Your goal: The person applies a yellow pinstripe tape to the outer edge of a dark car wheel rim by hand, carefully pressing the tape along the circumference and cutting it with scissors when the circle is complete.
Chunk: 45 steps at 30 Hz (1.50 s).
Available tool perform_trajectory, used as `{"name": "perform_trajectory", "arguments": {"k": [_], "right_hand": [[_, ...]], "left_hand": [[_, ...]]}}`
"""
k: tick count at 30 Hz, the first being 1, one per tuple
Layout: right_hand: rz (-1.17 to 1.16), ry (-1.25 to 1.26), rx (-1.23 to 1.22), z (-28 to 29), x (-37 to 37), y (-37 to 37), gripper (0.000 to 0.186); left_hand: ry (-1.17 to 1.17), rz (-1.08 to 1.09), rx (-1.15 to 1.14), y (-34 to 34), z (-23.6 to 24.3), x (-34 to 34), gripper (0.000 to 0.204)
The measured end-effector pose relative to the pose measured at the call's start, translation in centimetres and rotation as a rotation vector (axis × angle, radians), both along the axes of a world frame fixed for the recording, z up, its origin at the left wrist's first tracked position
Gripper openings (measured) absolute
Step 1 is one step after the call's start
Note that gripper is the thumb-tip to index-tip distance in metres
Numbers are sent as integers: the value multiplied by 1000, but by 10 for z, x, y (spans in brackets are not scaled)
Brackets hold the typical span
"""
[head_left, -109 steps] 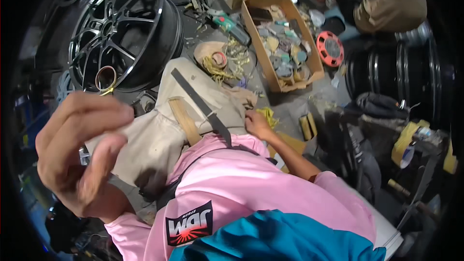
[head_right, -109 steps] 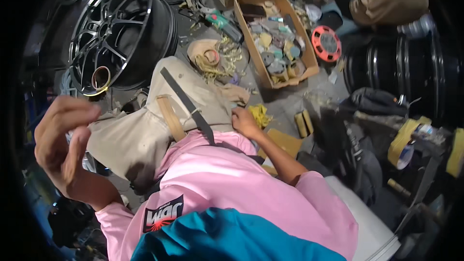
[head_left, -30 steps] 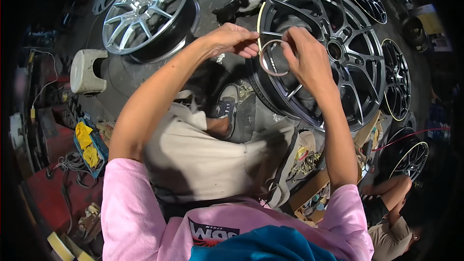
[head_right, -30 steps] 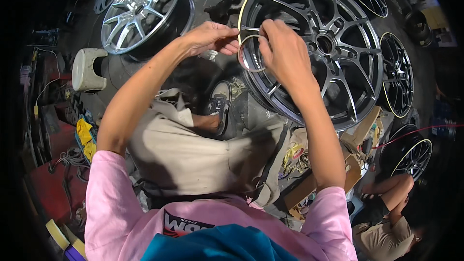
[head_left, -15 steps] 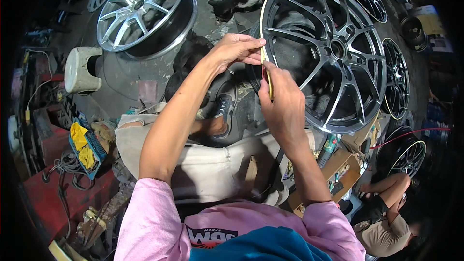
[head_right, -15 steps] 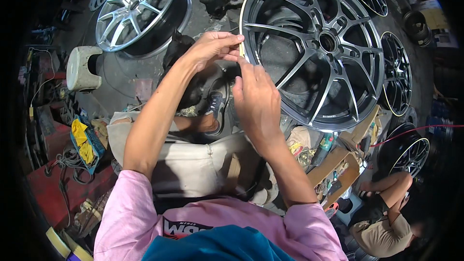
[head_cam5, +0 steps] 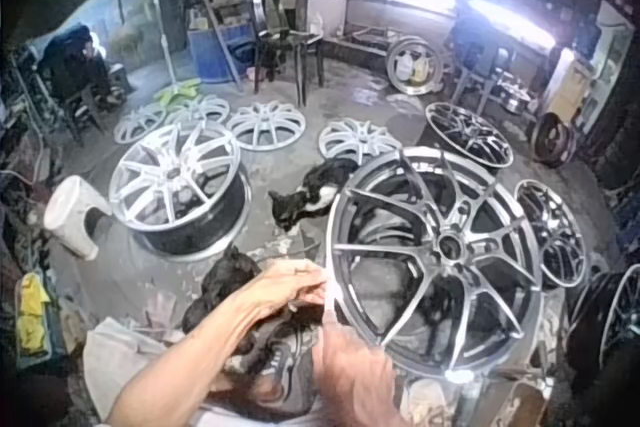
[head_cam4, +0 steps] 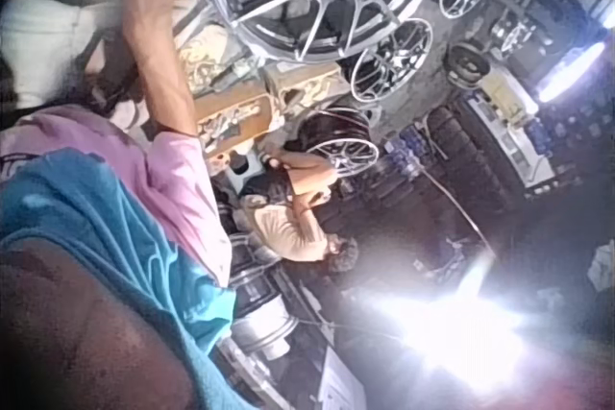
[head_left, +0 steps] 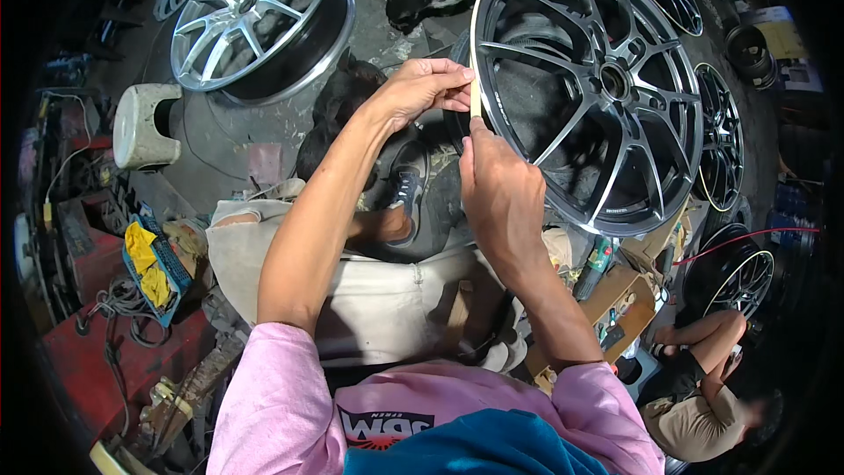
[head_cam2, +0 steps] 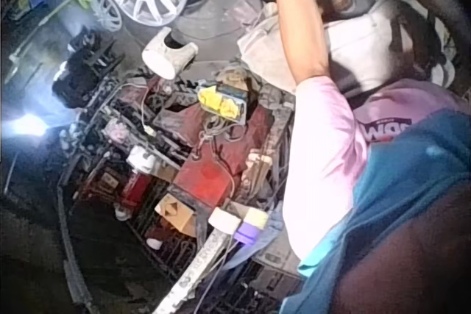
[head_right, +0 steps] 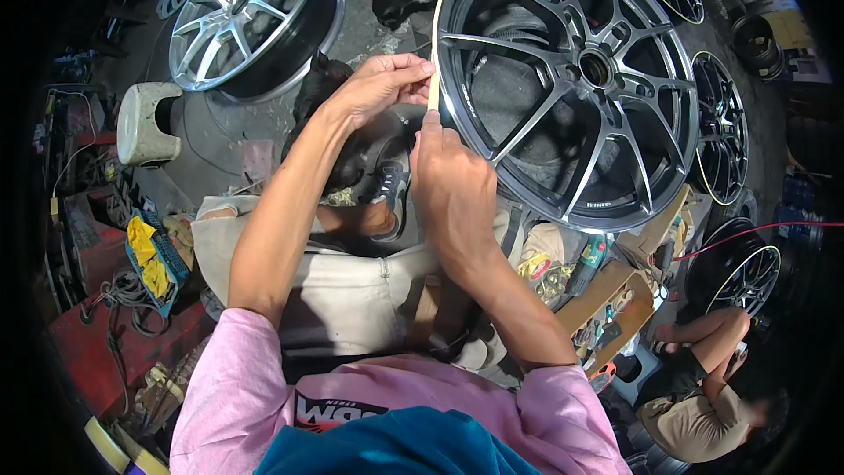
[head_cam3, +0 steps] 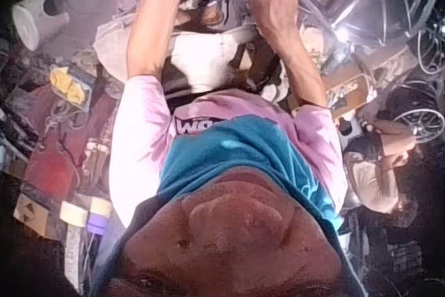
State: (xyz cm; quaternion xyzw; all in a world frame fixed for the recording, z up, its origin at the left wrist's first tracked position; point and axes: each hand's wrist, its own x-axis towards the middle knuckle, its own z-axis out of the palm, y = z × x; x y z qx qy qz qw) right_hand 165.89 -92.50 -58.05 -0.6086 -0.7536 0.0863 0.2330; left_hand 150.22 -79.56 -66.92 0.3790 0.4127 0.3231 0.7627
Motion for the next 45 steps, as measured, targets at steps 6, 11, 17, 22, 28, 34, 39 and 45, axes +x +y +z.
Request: {"name": "perform_trajectory", "arguments": {"k": [6,11,17,22,28,34,39,45], "right_hand": [[97,-99,-11,0,4,-6,37],[66,-195,10,-16,18,-11,33],[84,-157,28,-18,25,-15,35],[94,-175,3,-16,28,-21,39],[99,-142,23,-10,26,-24,39],[94,-183,-20,-1,17,-25,41],[94,-141,-28,-8,26,-27,42],[119,-161,-20,4,17,-25,41]], "left_hand": [[-192,6,-38,-3,-13,0,21],[-213,57,-23,-5,-11,5,24],[-155,118,4,-8,-10,10,28],[-110,133,26,-8,-7,13,30],[-138,143,22,-11,-13,14,31],[-217,142,-25,-10,-13,14,30],[-193,113,6,-6,-14,10,30],[-200,116,13,-7,-16,9,30]]}}
